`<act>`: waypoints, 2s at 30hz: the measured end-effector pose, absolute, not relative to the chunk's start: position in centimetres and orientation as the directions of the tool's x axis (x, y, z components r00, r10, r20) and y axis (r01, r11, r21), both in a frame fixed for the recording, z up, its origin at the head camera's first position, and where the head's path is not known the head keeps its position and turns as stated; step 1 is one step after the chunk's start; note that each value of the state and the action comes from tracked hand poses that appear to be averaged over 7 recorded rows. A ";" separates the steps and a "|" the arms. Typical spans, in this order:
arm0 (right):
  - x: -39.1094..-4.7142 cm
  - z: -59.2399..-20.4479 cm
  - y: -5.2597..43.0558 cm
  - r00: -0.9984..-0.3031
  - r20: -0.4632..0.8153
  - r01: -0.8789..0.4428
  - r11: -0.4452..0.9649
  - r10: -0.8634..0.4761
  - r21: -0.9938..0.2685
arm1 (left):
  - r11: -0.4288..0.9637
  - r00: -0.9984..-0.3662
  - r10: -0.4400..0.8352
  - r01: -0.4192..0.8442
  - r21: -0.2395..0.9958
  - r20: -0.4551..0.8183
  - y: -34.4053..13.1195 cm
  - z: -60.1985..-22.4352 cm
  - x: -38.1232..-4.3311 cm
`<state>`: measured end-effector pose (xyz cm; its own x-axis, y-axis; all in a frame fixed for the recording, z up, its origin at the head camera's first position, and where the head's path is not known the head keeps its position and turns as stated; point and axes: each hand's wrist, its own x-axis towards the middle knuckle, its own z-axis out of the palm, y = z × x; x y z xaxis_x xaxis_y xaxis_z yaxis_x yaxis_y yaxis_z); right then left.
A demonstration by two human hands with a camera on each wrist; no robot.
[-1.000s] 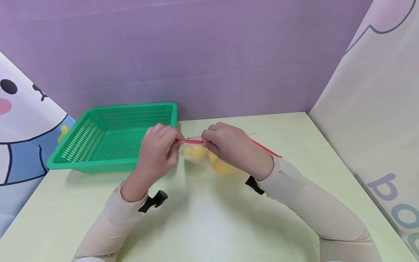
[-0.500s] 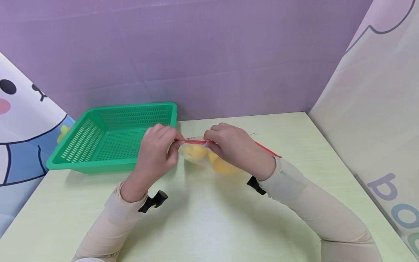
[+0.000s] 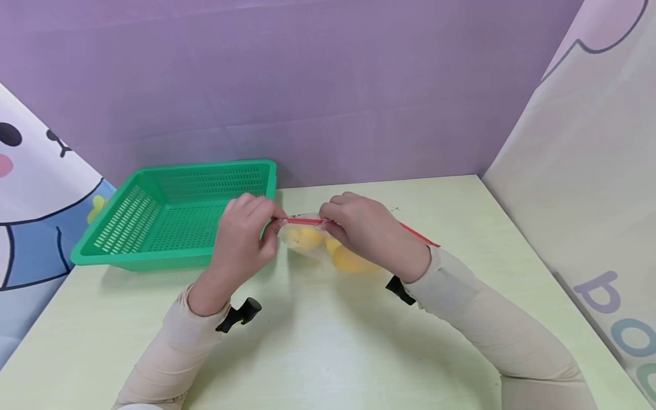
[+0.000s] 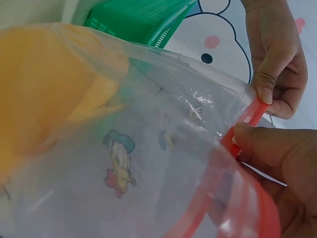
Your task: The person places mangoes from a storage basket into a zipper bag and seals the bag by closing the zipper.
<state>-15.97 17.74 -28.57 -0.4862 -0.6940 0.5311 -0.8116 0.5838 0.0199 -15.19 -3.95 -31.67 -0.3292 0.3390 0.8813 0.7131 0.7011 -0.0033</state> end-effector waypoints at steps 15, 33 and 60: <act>-16.1 -28.9 18.3 -0.497 0.526 -0.809 0.587 -0.690 0.007 | 0.705 -0.333 0.351 0.709 -0.013 0.875 -3.5 -31.7 -15.4; -16.1 -29.0 19.0 -0.505 0.532 -0.809 0.588 -0.680 -0.015 | 0.706 -0.343 0.351 0.708 -0.005 0.871 -3.2 -31.6 -15.5; -16.2 -29.4 20.5 -0.521 0.535 -0.790 0.613 -0.665 -0.006 | 0.707 -0.341 0.341 0.707 -0.001 0.876 -3.1 -31.6 -15.7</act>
<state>-16.19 20.47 -29.44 -0.5206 -0.6653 0.5351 -0.7898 0.6134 -0.0057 -15.70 -3.11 -31.60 -0.3405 0.3409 0.8762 0.7068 0.7074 -0.0005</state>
